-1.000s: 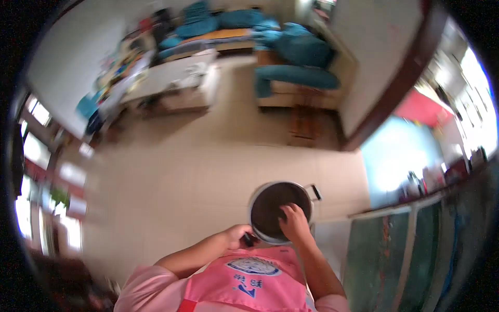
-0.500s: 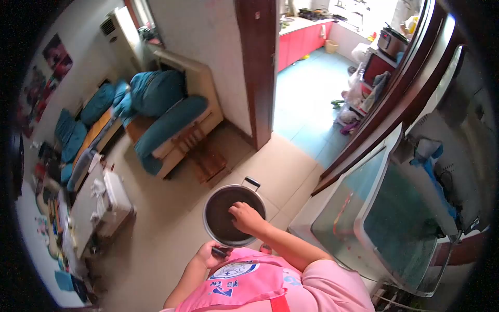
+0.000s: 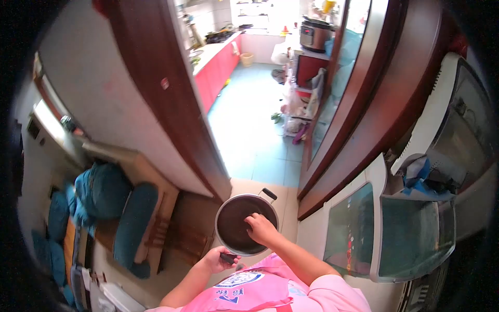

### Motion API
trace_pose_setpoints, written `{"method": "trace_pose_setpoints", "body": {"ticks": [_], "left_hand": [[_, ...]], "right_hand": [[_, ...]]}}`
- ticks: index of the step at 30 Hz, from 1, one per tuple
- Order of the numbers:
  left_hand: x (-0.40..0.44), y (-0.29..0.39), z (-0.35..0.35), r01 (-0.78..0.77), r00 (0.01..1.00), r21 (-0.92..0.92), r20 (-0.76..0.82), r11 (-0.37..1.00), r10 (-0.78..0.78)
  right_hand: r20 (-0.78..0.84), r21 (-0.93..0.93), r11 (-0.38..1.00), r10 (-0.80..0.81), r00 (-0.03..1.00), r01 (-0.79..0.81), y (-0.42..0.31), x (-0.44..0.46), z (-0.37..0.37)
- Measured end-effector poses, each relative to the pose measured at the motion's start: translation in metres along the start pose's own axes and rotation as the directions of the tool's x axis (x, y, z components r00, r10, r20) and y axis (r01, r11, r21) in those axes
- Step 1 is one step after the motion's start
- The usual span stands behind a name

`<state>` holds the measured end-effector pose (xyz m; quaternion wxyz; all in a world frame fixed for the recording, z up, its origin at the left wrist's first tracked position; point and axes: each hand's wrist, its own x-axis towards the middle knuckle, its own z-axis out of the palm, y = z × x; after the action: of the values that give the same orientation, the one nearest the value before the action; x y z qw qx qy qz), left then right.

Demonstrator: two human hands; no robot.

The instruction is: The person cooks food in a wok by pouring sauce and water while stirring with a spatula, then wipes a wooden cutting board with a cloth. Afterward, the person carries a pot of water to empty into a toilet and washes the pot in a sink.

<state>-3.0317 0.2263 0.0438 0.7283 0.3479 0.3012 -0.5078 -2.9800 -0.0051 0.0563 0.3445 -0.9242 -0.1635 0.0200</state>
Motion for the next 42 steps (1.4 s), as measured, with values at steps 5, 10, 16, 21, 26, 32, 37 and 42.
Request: {"method": "trace_pose_setpoints", "body": {"ticks": [5, 10, 16, 21, 26, 32, 37, 42], "left_hand": [[0.088, 0.099, 0.026, 0.117, 0.992, -0.027, 0.056, 0.993, -0.116], [0.165, 0.205, 0.078, 0.100, 0.995, -0.018, -0.011, 0.995, -0.100], [0.227, 0.316, 0.146, 0.080, 0.996, -0.064, 0.034, 0.995, -0.078], [0.294, 0.421, 0.179, 0.082, 0.991, -0.065, 0.108, 0.994, -0.075], [0.381, 0.550, 0.212, 0.161, 0.985, -0.154, 0.091, 0.975, -0.148], [0.453, 0.698, 0.272, 0.128, 0.992, -0.071, 0.010, 0.989, -0.128], [0.493, 0.796, 0.283, 0.126, 0.992, -0.106, 0.015, 0.986, -0.126], [0.529, 0.892, 0.279, 0.110, 0.994, -0.148, 0.040, 0.983, -0.105]], "right_hand": [[-0.092, 0.015, 1.000, 0.017, 0.996, -0.016, 0.078, 0.070, -0.031], [-0.068, 0.021, 1.000, 0.014, 0.998, -0.013, 0.164, 0.177, -0.076], [-0.197, 0.066, 0.994, -0.075, 0.977, 0.090, 0.221, 0.302, -0.144], [-0.139, 0.018, 0.999, -0.035, 0.990, 0.038, 0.282, 0.395, -0.176], [-0.198, -0.017, 0.998, 0.048, 0.979, -0.052, 0.345, 0.498, -0.214], [-0.306, -0.030, 0.995, 0.082, 0.949, -0.095, 0.407, 0.619, -0.267], [-0.303, 0.021, 0.998, 0.063, 0.951, -0.059, 0.441, 0.708, -0.292], [-0.314, 0.006, 0.999, -0.035, 0.949, 0.039, 0.488, 0.807, -0.316]]}}
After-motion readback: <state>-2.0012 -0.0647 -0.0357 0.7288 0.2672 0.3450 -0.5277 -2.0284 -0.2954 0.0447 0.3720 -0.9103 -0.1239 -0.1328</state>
